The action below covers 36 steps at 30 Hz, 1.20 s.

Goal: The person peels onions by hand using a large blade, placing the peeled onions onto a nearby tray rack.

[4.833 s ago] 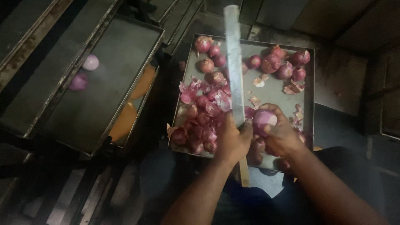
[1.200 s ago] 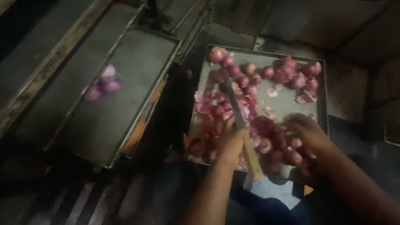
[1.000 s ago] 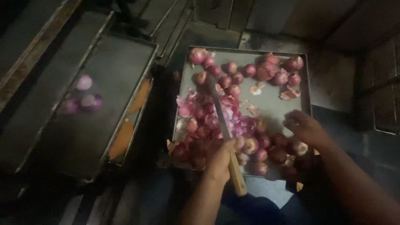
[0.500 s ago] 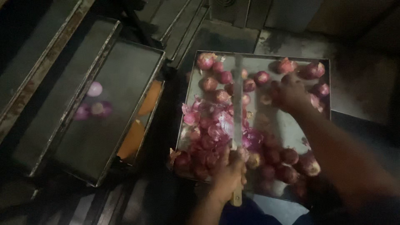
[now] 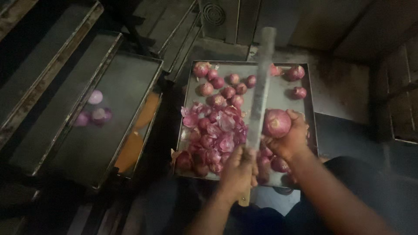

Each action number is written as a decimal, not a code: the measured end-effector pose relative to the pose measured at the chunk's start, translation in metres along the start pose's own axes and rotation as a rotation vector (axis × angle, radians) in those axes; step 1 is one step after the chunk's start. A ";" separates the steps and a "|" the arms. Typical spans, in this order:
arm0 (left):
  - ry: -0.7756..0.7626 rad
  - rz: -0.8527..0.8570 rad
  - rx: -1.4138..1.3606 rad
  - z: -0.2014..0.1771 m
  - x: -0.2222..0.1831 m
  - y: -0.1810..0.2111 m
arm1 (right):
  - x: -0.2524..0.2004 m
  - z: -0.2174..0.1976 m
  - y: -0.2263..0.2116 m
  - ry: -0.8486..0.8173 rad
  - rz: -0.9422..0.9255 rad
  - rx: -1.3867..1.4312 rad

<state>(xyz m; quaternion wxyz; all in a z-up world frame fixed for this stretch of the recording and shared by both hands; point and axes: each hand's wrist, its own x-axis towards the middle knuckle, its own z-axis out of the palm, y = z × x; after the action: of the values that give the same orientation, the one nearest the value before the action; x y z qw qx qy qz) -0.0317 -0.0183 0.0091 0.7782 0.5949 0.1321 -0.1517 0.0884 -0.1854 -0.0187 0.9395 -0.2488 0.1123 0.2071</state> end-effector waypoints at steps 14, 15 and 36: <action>-0.025 -0.008 0.248 0.019 -0.025 0.003 | -0.018 0.003 0.010 0.027 -0.055 0.054; -0.029 -0.036 0.249 0.020 -0.027 0.002 | -0.017 0.005 0.009 0.013 -0.071 0.037; 0.060 -0.202 0.286 0.022 0.004 0.010 | 0.001 0.006 0.049 0.311 -0.073 -0.254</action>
<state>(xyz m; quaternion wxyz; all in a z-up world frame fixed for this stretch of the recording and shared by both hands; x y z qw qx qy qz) -0.0233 -0.0369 0.0223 0.6621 0.6876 0.1913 -0.2284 0.0678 -0.1438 -0.0347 0.8788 -0.3980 0.2201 0.1446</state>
